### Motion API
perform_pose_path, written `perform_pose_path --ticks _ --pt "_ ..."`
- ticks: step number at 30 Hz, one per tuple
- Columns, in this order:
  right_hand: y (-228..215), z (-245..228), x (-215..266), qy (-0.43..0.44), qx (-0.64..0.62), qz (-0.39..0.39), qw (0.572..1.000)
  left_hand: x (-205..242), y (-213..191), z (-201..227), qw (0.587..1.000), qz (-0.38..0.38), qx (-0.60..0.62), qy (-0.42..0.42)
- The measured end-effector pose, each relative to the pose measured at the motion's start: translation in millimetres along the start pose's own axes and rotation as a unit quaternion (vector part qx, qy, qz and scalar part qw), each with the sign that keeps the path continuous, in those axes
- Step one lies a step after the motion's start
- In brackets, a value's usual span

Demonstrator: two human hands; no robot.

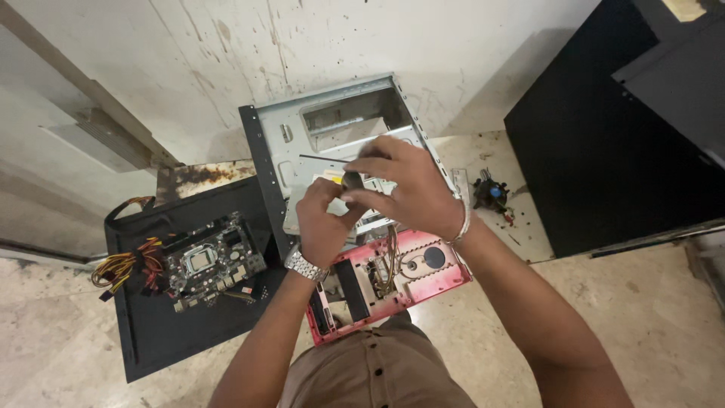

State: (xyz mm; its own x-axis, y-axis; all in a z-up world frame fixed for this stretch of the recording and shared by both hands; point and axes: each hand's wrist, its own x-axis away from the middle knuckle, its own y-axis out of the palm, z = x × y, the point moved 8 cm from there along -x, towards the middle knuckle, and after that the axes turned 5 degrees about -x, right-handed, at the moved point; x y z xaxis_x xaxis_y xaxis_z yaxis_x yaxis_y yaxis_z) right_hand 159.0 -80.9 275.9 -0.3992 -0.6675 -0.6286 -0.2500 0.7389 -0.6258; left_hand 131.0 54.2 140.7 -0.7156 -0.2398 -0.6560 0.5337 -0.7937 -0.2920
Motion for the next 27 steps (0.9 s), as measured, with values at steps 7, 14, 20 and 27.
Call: perform_pose_path --ticks 7,14,20,27 --pt "3 -12 -5 -0.035 -0.079 -0.03 0.996 -11 -6 29 0.997 -0.036 0.038 -0.053" --pt "-2 -1 -6 -0.016 -0.112 0.016 0.993 -12 -10 31 1.0 0.016 0.019 0.016" --pt "-5 -7 -6 -0.024 -0.124 0.016 0.992 -11 -10 35 0.999 0.011 0.035 -0.006" --pt "-3 -6 -4 -0.044 -0.115 -0.004 0.992 -17 -10 45 0.999 -0.024 0.023 -0.019"
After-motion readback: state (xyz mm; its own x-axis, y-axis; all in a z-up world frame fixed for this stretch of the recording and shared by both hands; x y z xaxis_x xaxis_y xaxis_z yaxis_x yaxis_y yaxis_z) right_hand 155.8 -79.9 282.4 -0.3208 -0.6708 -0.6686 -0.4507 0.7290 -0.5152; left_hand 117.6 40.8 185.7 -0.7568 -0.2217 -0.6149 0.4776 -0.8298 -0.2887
